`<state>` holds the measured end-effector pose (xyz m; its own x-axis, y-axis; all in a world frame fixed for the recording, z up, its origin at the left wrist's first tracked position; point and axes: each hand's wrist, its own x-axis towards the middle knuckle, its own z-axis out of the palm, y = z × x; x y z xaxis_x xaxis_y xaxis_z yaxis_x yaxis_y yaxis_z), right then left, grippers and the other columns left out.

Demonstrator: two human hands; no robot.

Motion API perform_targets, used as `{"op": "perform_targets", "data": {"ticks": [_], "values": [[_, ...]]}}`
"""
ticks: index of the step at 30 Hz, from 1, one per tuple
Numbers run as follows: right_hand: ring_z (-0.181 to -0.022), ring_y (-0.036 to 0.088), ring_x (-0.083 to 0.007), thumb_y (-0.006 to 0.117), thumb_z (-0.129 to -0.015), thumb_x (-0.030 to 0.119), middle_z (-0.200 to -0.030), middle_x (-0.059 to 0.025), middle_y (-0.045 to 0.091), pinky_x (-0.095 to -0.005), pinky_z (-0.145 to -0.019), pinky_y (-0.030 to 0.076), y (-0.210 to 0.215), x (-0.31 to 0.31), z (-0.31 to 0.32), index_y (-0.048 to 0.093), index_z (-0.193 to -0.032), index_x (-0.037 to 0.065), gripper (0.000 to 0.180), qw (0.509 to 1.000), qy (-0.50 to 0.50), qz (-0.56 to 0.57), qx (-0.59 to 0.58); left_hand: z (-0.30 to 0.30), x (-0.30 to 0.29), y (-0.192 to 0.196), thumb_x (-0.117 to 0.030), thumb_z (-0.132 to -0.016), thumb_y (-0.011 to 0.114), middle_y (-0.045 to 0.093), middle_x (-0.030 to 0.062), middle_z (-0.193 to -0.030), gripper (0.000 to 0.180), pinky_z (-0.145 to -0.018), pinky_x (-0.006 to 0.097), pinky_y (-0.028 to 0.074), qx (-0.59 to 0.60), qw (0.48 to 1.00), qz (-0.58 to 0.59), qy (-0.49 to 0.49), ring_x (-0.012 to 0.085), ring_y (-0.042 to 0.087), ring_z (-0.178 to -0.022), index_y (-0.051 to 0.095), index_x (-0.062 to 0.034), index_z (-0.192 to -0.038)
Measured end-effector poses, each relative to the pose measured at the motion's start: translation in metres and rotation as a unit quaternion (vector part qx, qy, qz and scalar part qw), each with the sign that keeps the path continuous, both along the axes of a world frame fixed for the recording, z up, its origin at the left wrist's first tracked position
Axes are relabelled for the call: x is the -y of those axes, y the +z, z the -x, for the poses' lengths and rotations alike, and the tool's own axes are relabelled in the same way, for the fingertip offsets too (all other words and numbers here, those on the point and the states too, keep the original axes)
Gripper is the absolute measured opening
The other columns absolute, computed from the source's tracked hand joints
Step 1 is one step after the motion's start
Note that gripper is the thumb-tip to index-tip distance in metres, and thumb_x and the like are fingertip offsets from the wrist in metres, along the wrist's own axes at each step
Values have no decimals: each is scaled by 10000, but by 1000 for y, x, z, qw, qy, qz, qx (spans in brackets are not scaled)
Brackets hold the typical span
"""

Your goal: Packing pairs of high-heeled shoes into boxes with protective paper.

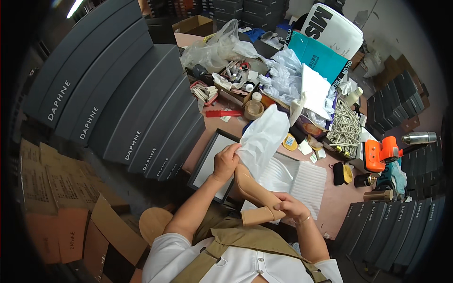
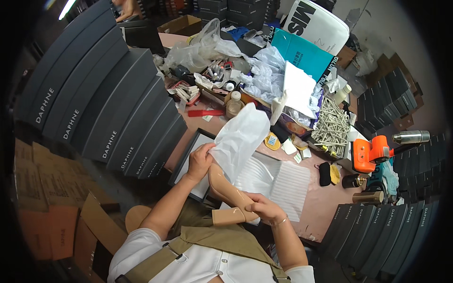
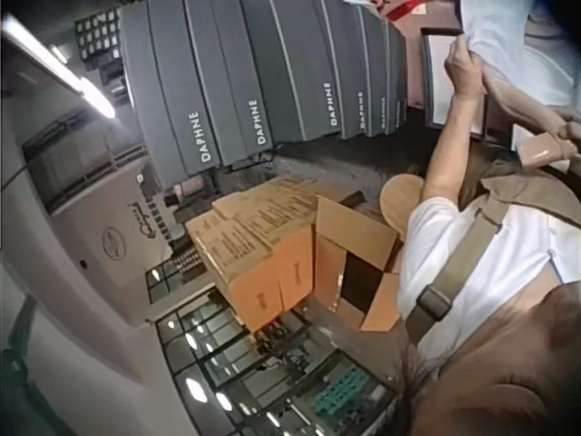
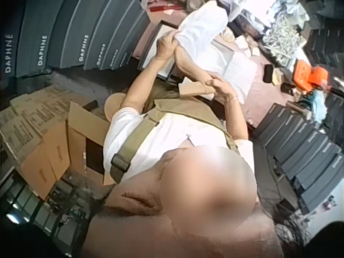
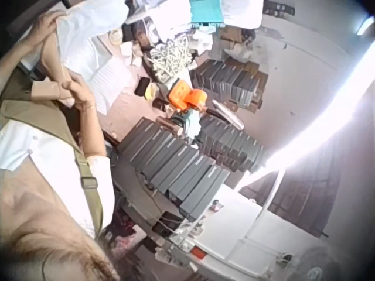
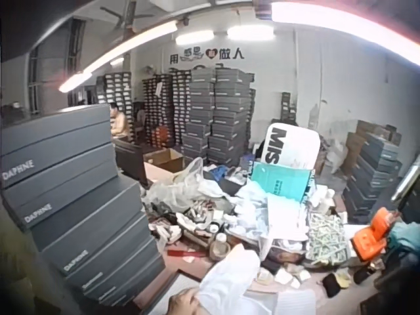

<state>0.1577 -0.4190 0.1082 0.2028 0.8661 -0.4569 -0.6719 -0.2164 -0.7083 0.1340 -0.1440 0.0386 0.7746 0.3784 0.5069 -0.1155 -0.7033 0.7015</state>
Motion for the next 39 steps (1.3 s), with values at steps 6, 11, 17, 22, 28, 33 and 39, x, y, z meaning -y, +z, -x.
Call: {"op": "perform_targets", "data": {"ticks": [6, 11, 17, 22, 28, 33, 39], "values": [[-1026, 584, -217, 515, -809, 196, -1175, -125, 560, -359, -830, 509, -25, 11, 14, 430, -1308, -10, 546, 978, -208, -21, -23, 43, 9, 50, -23, -748, 620, 588, 136, -803, 385, -645, 373, 487, -154, 977, 142, -28, 296, 584, -699, 582, -77, -1128], [-937, 631, -324, 527, -774, 324, -1232, -197, 534, -474, -625, 571, -45, 54, 30, 327, -1391, 19, 717, 930, -286, -132, -188, 48, 51, 67, 27, -745, 554, 556, 169, -1209, 465, -767, 385, 517, -67, 992, -47, -93, 343, 630, -888, 586, -103, -1191], [-1069, 573, -359, 544, -779, 284, -1288, -232, 471, -540, -733, 551, -66, 63, 33, 284, -1387, -40, 736, 895, -210, -302, -252, 51, 76, 91, 66, -738, 564, 564, 144, -1238, 371, -816, 366, 527, -88, 984, -34, -150, 323, 624, -993, 628, -40, -1087], [-1134, 538, -340, 622, -761, 252, -1307, -208, 461, -496, -874, 508, -33, 59, 46, 280, -1396, -18, 770, 919, -279, -235, -149, 63, 96, 104, 26, -757, 574, 590, 170, -1173, 331, -766, 367, 541, -11, 984, -20, -175, 338, 637, -930, 615, -4, -1084], [-1255, 433, -246, 570, -901, 246, -1358, -101, 439, -441, -1096, 300, 14, 12, 83, 347, -1371, 60, 552, 829, -513, -187, -120, 66, 137, 120, 43, -742, 561, 586, 163, -1177, 391, -777, 358, 541, 26, 969, -9, -244, 321, 637, -955, 597, 19, -1130], [-1180, 503, -231, 457, -952, 250, -1312, -101, 484, -370, -992, 421, -28, 21, 61, 378, -1350, 45, 454, 825, -543, -149, -57, 57, 152, 95, 47, -750, 553, 585, 148, -1176, 405, -730, 339, 551, 11, 955, -24, -296, 306, 649, -912, 594, 12, -1151], [-1193, 488, -267, 410, -964, 331, -1291, -157, 502, -373, -971, 419, -128, 32, 65, 461, -1291, 19, 455, 802, -573, -85, 147, 62, 185, 88, 14, -731, 597, 610, 155, -1106, 408, -674, 314, 550, 93, 929, -12, -359, 264, 664, -816, 612, -8, -1139]]}}
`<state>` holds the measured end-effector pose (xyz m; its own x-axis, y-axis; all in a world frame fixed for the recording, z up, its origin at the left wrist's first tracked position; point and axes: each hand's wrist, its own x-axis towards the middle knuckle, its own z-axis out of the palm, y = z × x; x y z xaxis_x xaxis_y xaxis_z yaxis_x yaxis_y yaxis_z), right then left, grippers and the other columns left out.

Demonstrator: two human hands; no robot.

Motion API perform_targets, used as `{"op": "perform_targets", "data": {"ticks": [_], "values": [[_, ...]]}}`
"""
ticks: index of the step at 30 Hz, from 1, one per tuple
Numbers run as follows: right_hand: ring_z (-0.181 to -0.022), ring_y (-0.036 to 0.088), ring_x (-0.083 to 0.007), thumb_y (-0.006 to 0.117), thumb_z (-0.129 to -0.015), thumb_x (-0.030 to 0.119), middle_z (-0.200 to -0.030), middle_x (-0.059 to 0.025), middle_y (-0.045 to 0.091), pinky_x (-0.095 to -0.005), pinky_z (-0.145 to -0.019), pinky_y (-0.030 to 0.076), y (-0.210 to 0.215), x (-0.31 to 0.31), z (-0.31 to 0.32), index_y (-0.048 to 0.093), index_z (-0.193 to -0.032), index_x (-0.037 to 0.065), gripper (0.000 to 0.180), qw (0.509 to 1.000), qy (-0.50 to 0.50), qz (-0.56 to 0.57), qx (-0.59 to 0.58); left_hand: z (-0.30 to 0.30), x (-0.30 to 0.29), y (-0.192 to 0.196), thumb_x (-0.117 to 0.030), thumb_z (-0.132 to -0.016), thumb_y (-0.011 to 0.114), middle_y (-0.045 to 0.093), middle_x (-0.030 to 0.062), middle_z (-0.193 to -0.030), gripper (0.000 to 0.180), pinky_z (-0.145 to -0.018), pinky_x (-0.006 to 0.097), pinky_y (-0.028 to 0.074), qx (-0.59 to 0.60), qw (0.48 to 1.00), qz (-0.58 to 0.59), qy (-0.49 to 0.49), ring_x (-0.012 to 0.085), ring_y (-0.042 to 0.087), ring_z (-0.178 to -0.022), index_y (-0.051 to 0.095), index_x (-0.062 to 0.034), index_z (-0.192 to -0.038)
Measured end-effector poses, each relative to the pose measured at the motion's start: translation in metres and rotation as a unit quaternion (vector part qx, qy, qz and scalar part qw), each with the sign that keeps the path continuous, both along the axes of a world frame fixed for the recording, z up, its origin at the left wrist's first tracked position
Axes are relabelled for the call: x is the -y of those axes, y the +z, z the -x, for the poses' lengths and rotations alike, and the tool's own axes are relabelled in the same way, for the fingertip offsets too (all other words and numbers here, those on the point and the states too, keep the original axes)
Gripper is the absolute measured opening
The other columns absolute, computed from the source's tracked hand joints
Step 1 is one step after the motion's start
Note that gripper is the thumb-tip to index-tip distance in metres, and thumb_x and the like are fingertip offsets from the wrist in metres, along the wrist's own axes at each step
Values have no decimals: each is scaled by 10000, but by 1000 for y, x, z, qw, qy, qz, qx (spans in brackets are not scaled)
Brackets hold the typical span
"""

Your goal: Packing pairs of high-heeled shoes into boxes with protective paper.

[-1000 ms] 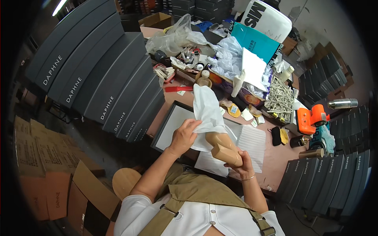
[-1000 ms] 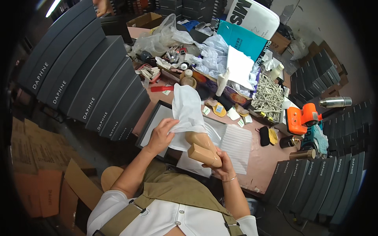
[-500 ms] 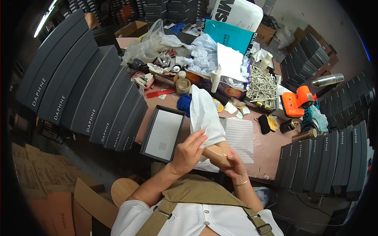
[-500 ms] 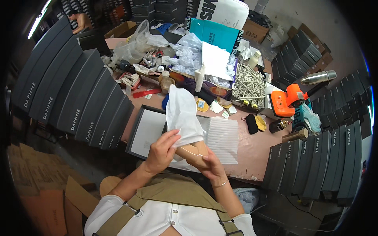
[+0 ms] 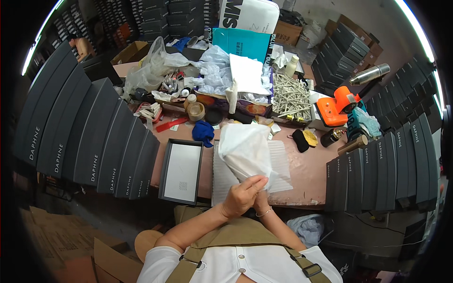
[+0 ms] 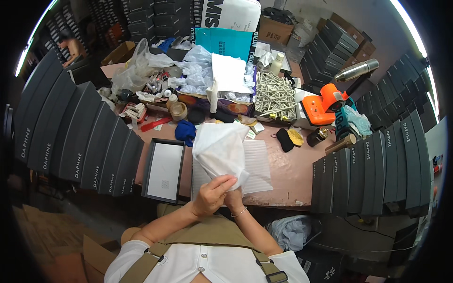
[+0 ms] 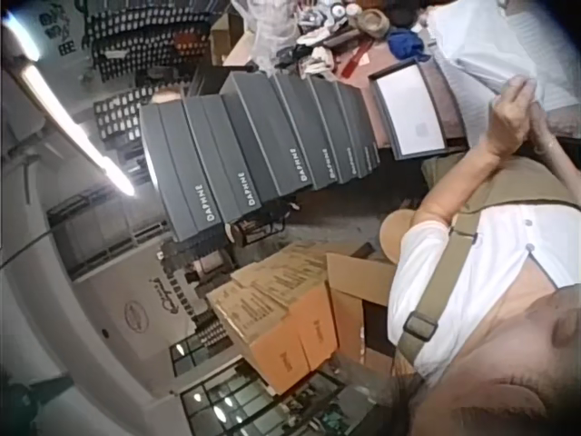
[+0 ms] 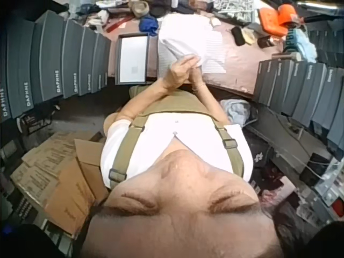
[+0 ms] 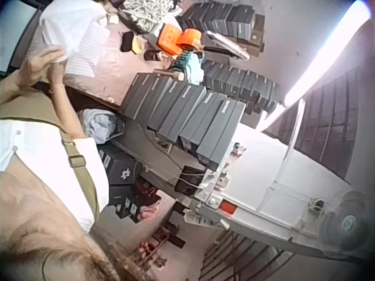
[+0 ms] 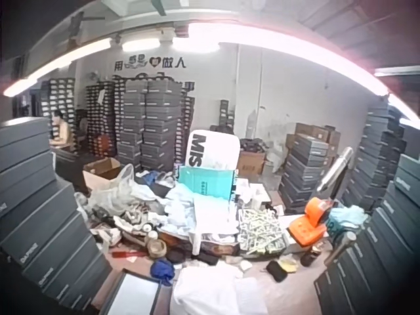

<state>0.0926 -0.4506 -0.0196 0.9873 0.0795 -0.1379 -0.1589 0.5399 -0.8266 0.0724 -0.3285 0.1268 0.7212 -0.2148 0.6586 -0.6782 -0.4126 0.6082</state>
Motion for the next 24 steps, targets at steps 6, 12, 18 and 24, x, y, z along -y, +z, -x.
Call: {"op": "perform_targets", "data": {"ticks": [6, 12, 18, 24], "values": [[-1204, 479, -279, 431, -955, 302, -1302, -172, 490, -378, -990, 400, 65, 1, -38, 454, -1303, 26, 445, 986, 92, -109, -83, 14, -6, -22, -25, -757, 633, 607, 140, -1152, 366, -638, 288, 540, -17, 994, -73, -77, 262, 659, -776, 623, -22, -1123], [-1216, 471, -291, 452, -946, 272, -1312, -188, 479, -383, -1008, 382, 53, -20, -25, 448, -1316, 33, 440, 921, 213, 288, 156, 60, -77, 7, -404, -824, 690, 481, 159, -1351, 710, -994, 374, 389, -351, 898, 206, 168, 255, 505, -1190, 404, -36, -1359], [-1227, 462, -303, 473, -937, 243, -1322, -203, 468, -388, -1027, 364, 70, -79, 21, 441, -1328, 40, 442, 667, 389, 484, 412, 52, -93, -70, -382, -806, 721, 491, 96, -1330, 708, -1053, 425, 368, -526, 502, 682, 74, 264, 477, -1207, 405, -65, -1355], [-1307, 390, -299, 583, -908, 387, -1496, -153, 263, -414, -987, 423, 80, 38, 5, 180, -1483, 84, 765, 928, 366, 47, -55, 60, -186, -57, 8, -653, 680, 503, 122, -1258, 798, -1001, 373, 397, -430, 812, 380, 102, 248, 502, -1165, 339, -25, -1374]]}}
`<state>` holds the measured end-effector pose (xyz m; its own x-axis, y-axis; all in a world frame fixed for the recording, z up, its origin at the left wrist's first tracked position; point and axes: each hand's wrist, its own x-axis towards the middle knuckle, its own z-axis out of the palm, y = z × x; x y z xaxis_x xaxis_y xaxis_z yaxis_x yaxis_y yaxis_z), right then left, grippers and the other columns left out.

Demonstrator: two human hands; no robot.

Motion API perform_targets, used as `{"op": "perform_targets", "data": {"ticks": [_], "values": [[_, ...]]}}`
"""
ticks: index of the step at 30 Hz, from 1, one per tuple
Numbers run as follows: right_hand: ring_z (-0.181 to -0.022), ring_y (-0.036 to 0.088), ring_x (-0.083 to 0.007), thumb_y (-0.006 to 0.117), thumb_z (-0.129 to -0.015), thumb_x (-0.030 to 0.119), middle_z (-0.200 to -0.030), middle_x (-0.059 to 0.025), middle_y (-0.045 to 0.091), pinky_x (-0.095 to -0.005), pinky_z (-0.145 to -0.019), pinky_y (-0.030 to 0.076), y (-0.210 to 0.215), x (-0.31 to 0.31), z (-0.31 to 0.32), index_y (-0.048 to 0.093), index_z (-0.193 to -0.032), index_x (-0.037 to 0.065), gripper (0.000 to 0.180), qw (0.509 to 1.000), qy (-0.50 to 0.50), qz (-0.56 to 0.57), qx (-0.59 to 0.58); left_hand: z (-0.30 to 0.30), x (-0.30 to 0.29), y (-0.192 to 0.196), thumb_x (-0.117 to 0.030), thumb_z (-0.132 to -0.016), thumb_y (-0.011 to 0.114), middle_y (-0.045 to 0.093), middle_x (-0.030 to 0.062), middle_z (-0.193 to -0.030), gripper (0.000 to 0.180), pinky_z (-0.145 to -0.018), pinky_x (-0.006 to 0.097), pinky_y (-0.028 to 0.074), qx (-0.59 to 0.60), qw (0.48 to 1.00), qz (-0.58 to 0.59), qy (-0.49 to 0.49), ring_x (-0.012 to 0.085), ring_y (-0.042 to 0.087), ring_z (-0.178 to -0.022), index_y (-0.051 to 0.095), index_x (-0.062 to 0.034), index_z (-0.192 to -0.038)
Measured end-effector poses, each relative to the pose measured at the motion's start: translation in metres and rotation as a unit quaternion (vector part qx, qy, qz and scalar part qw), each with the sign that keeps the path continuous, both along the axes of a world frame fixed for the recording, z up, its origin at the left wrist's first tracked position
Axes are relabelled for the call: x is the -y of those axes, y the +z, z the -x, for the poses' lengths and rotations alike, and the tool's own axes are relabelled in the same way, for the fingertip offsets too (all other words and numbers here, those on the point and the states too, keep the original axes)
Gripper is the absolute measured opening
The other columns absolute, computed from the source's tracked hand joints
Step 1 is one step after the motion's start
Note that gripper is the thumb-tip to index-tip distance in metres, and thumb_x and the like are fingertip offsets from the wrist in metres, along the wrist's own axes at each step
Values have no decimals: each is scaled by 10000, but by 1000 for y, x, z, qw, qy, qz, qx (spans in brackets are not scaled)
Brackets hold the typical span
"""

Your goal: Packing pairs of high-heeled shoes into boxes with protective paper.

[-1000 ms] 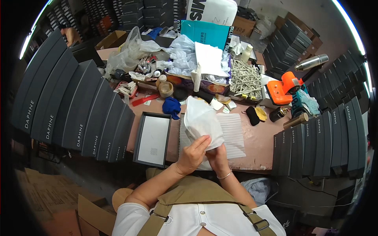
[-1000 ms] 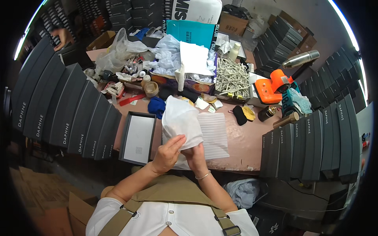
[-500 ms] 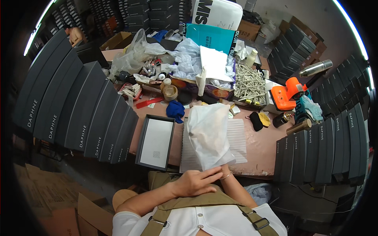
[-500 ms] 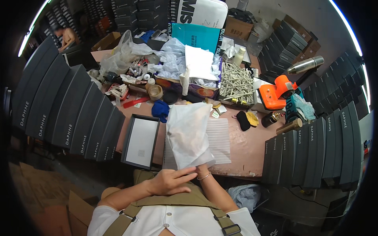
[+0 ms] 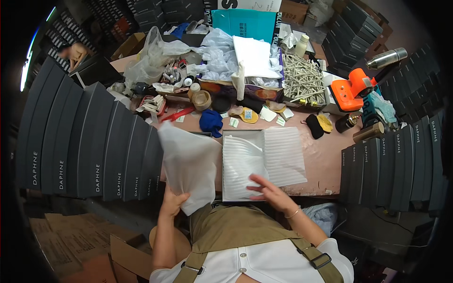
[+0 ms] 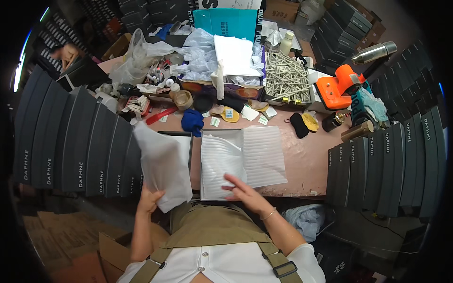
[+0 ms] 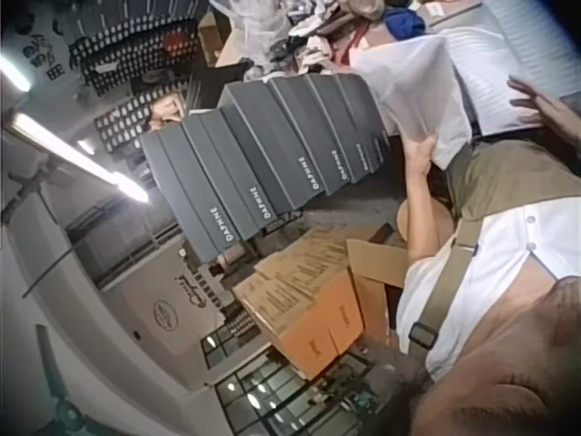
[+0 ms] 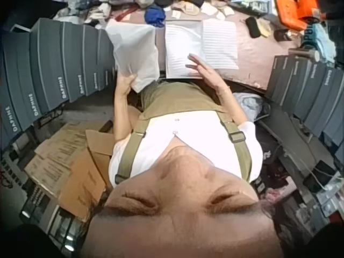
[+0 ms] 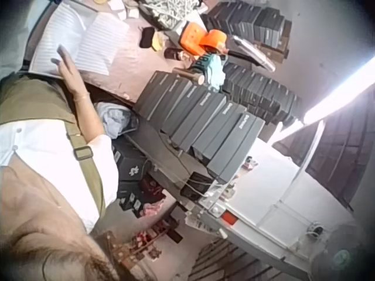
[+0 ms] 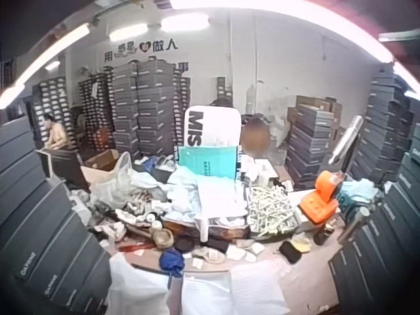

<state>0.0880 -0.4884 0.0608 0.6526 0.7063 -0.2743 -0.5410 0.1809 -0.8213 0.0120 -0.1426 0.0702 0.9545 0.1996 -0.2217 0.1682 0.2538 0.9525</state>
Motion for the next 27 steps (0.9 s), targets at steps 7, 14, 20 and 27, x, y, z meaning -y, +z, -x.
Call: {"op": "perform_targets", "data": {"ticks": [7, 14, 20, 27], "values": [[-1178, 488, -398, 705, -792, 317, -1304, -310, 445, -423, -955, 410, 42, 3, -5, 321, -1427, 60, 785, 868, 60, 287, 400, -122, 64, -33, 14, -729, 623, 548, 109, -1182, 693, -907, 306, 450, -39, 997, 3, -67, 190, 551, -1049, 375, -28, -1375], [-971, 561, -491, 590, -806, 146, -1227, -426, 415, -468, -783, 507, -118, -52, -51, 400, -1324, -21, 576, 712, -43, 543, 443, -123, 197, -158, -229, -895, 550, 290, 226, -1462, 697, -1057, 372, 313, -120, 984, -107, -70, 293, 355, -1315, 198, 35, -1435], [-1003, 597, -400, 594, -874, 304, -1027, -265, 623, -390, -830, 497, -10, 4, -17, 559, -1104, -94, 461, 808, 175, 491, 274, -128, 198, -145, -387, -872, 562, 392, 325, -1332, 682, -1028, 425, 342, -201, 967, -63, -146, 416, 436, -1217, 393, 133, -1279], [-924, 625, -383, 523, -924, 349, -971, -249, 648, -401, -832, 478, -148, 50, 1, 586, -1091, -67, 453, 824, -106, 485, 272, -117, 184, -135, -316, -856, 620, 445, 311, -1272, 622, -973, 446, 397, -51, 945, -266, -184, 422, 453, -1188, 417, 106, -1265]]}}
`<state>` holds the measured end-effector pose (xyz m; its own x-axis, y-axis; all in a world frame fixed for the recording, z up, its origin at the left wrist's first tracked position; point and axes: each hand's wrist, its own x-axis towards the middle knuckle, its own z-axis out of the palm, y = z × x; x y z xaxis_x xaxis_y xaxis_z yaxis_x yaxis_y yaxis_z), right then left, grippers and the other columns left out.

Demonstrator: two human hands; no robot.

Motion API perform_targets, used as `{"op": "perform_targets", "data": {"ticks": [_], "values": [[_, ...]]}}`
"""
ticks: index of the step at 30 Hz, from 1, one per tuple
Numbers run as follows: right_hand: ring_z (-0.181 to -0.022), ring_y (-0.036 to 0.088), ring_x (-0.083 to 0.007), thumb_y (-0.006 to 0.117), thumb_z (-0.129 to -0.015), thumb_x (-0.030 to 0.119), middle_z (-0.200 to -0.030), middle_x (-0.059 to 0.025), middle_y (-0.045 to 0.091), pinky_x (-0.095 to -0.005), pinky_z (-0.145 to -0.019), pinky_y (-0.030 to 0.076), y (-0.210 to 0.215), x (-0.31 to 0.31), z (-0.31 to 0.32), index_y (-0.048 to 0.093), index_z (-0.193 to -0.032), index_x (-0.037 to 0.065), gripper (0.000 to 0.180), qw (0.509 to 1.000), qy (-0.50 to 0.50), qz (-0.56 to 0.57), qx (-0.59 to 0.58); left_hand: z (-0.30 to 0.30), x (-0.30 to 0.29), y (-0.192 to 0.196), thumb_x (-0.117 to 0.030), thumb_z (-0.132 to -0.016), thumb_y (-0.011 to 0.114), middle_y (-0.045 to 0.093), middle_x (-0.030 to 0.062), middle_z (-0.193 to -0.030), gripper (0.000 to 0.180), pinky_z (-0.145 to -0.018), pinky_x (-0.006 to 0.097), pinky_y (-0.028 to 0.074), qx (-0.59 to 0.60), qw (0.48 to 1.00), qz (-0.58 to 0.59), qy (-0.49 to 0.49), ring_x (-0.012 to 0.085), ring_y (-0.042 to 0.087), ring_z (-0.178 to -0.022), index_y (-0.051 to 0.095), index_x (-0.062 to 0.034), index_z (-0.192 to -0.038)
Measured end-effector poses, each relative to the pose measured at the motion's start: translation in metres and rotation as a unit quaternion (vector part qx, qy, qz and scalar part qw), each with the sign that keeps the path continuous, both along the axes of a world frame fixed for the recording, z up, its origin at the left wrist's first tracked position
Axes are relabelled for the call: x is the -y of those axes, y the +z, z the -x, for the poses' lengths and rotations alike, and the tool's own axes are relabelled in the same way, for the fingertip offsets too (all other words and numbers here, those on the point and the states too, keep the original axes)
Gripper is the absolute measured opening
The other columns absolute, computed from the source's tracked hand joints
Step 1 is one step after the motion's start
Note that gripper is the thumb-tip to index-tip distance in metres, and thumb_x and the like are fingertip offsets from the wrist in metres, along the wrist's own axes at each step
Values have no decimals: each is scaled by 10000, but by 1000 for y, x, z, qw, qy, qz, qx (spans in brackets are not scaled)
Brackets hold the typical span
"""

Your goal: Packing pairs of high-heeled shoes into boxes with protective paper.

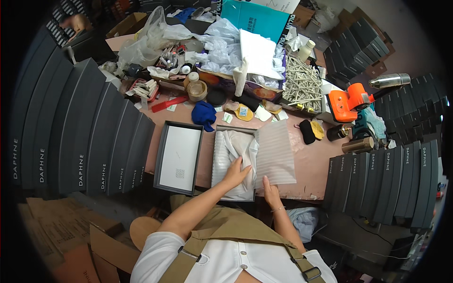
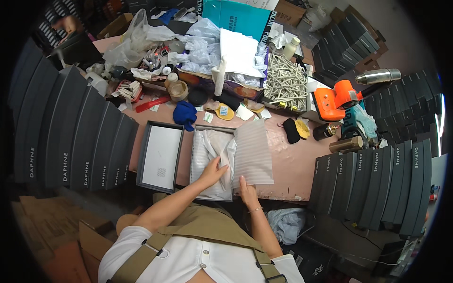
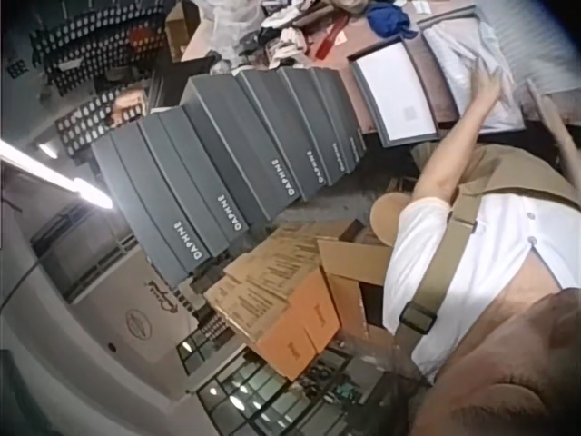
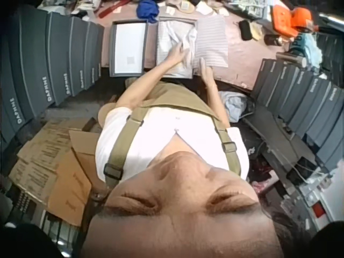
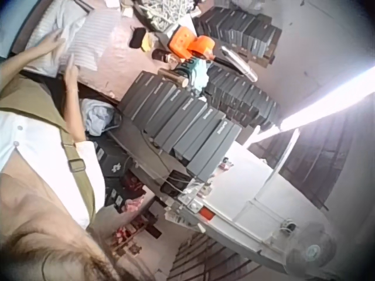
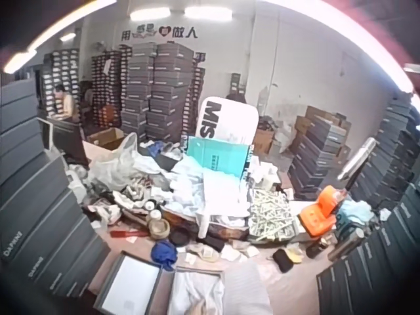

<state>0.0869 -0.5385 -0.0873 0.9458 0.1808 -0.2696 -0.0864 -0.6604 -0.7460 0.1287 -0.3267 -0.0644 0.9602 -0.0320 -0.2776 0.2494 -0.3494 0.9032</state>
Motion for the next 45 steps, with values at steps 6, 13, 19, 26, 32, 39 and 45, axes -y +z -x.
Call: {"op": "perform_targets", "data": {"ticks": [6, 13, 19, 26, 32, 39, 45], "values": [[-1280, 371, -421, 540, -896, 310, -1348, -204, 465, -455, -1046, 329, 105, -61, -14, 571, -1190, 10, 421, 869, 434, 158, 180, 74, -132, 1, -205, -831, 643, 545, 216, -1096, 471, -895, 420, 442, 93, 935, -302, 162, 354, 540, -1037, 467, 13, -1211], [-1363, 241, -415, 560, -884, 404, -1469, -198, 304, -494, -1100, 234, 90, -104, -86, 387, -1386, 68, 628, 964, 157, 68, 204, 104, -158, -9, -193, -840, 637, 619, 180, -888, 293, -731, 395, 492, 36, 959, -279, 44, 372, 588, -763, 530, 9, -1024], [-1362, 261, -401, 515, -899, 491, -1472, -202, 298, -426, -1106, 243, 68, -109, -68, 300, -1442, 72, 719, 950, 269, 75, 140, 114, -158, 172, -164, -920, 593, 639, 49, -998, 296, -760, 260, 484, 61, 961, 245, 109, 119, 603, -849, 534, 29, -1136], [-1044, 570, -222, 513, -935, 438, -1175, -150, 589, -340, -881, 459, 97, -18, -67, 453, -1318, -2, 586, 950, -80, -286, -94, 67, -77, 105, -296, -936, 564, 512, 180, -1224, 496, -985, 364, 384, 73, 992, 42, -98, 266, 491, -1163, 454, 61, -1262], [-945, 626, -381, 592, -852, 460, -988, -267, 642, -437, -823, 483, 39, -62, -51, 583, -1154, -19, 566, 995, -79, -58, 16, 66, -74, 10, -185, -930, 559, 535, 194, -1167, 463, -903, 354, 448, 104, 983, 16, 151, 262, 550, -1057, 424, 80, -1285], [-922, 638, -372, 581, -839, 502, -956, -257, 652, -416, -818, 486, 51, -77, -49, 624, -1127, -3, 583, 987, -122, -97, -34, 64, -98, 16, -195, -951, 546, 600, 120, -1089, 399, -827, 274, 460, -3, 978, 171, 121, 173, 574, -931, 481, 69, -1244], [-1003, 629, -298, 572, -847, 530, -1104, -212, 634, -376, -881, 472, 42, -82, -52, 544, -1257, 20, 655, 977, -137, -125, -101, 42, -137, -23, -324, -902, 625, 611, 71, -1067, 459, -848, 307, 451, -208, 946, 243, 52, 183, 570, -939, 533, 13, -1199]]}}
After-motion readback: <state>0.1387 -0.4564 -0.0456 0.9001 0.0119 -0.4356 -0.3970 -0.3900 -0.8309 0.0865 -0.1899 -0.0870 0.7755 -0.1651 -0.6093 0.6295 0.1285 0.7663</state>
